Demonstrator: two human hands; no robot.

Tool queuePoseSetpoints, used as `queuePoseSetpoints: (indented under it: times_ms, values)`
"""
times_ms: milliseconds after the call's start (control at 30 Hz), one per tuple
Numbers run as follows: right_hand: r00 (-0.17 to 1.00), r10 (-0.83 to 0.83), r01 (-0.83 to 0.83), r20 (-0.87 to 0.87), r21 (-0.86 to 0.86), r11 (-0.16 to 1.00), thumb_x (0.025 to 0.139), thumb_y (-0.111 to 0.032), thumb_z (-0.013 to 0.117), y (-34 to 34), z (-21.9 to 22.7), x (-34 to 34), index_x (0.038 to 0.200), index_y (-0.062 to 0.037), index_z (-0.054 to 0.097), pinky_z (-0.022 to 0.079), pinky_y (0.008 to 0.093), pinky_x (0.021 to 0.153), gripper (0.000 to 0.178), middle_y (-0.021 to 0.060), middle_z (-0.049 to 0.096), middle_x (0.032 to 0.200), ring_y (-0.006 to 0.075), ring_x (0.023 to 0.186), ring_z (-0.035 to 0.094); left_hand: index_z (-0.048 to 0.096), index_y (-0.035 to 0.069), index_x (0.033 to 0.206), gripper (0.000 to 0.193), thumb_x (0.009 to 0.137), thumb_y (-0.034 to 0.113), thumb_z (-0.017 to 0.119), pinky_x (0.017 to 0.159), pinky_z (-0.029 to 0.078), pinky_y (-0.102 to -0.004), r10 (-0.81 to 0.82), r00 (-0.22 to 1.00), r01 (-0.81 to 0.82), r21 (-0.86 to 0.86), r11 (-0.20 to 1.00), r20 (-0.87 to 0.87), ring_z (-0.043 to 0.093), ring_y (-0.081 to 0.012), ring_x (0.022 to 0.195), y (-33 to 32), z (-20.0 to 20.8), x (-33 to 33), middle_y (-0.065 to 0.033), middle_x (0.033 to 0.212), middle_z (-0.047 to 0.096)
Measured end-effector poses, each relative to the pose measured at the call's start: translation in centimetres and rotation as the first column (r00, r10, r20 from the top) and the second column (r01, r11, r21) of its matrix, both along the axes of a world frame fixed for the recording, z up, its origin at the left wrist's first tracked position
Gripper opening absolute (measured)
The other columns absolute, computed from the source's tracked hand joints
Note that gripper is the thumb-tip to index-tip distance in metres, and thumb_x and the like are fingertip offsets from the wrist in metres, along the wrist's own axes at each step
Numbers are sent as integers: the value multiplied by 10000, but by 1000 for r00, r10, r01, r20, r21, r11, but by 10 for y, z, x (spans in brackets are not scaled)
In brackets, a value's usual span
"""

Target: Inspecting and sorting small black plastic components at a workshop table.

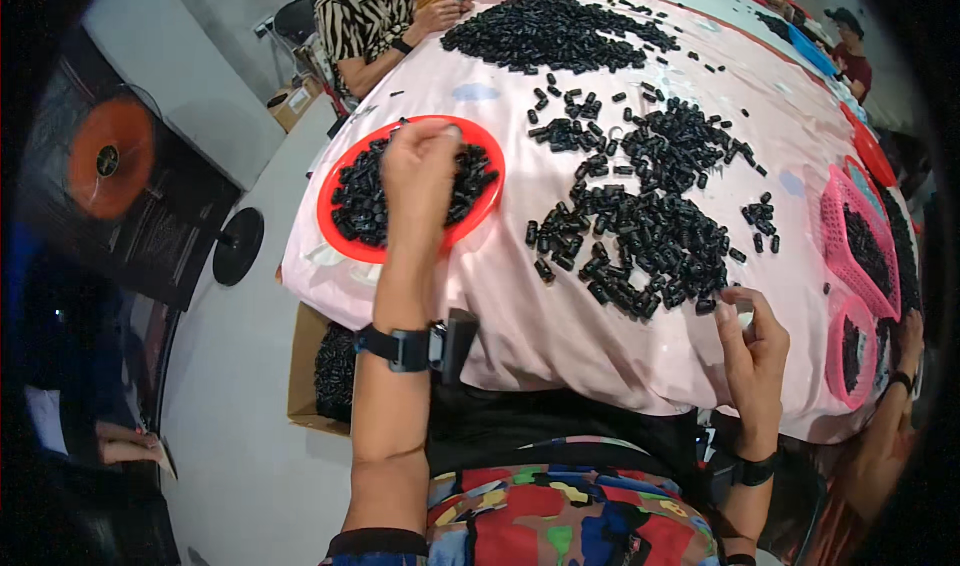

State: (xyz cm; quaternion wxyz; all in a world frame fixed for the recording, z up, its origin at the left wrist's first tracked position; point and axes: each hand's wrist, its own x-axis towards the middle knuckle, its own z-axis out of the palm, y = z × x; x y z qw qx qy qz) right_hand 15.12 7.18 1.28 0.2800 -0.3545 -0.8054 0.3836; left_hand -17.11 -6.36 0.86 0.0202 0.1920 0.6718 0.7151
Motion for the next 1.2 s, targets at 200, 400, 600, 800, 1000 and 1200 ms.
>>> queuePoseSetpoints:
  times_ms: [200, 400, 600, 800, 1000, 1200]
  values:
    - [994, 27, -63, 104, 354, 933, 926, -196, 502, 17, -18, -8, 1028, 20, 610, 474, 348, 681, 262, 200, 639, 846, 306, 731, 628, 639, 1, 1006, 240, 817, 149, 626, 586, 461, -246, 203, 979, -181, -319, 931, 37, 586, -111, 645, -49, -18, -57, -29, 812, 627]
    - [987, -42, -13, 152, 344, 939, 924, -197, 504, 32, -23, -11, 1024, 8, 611, 470, 339, 666, 252, 195, 636, 821, 292, 714, 628, 652, 17, 1017, 240, 851, 180, 597, 518, 405, -206, 131, 991, -121, -201, 972, 34, 557, -72, 618, -54, -15, -44, -21, 817, 631]
    - [991, -29, -6, 134, 257, 966, 882, -166, 540, 18, -13, -12, 973, -7, 602, 460, 322, 582, 193, 175, 621, 744, 260, 614, 616, 655, 50, 975, 224, 860, 231, 588, 521, 366, -179, -375, 924, 376, -377, 847, 80, 500, -40, 627, -20, 2, 0, 19, 780, 593]
    - [984, -31, 4, 176, 151, 989, 898, -184, 565, 14, 11, -9, 925, 2, 604, 359, 265, 457, 192, 100, 545, 534, 115, 447, 474, 650, -1, 1030, 360, 712, 147, 730, 664, 495, -283, -645, 744, 322, -749, 579, -178, 605, -172, 710, 26, -23, 59, -125, 856, 621]
    - [999, -31, 27, 19, 169, 985, 905, -192, 570, 8, 16, -8, 925, -4, 605, 351, 272, 443, 193, 86, 526, 527, 102, 442, 466, 641, 49, 1032, 317, 726, 92, 711, 688, 496, -338, -733, 644, 452, -665, 595, -219, 616, -236, 775, 54, -37, 77, -115, 918, 563]
    - [999, -1, -14, 48, 311, 950, 915, -149, 482, -2, 21, -3, 993, -17, 578, 372, 314, 473, 181, 96, 505, 537, 172, 450, 473, 619, 83, 978, 261, 727, 97, 689, 759, 465, -383, -765, 565, 279, -801, 529, -309, 577, -313, 851, 58, -37, 83, -123, 893, 559]
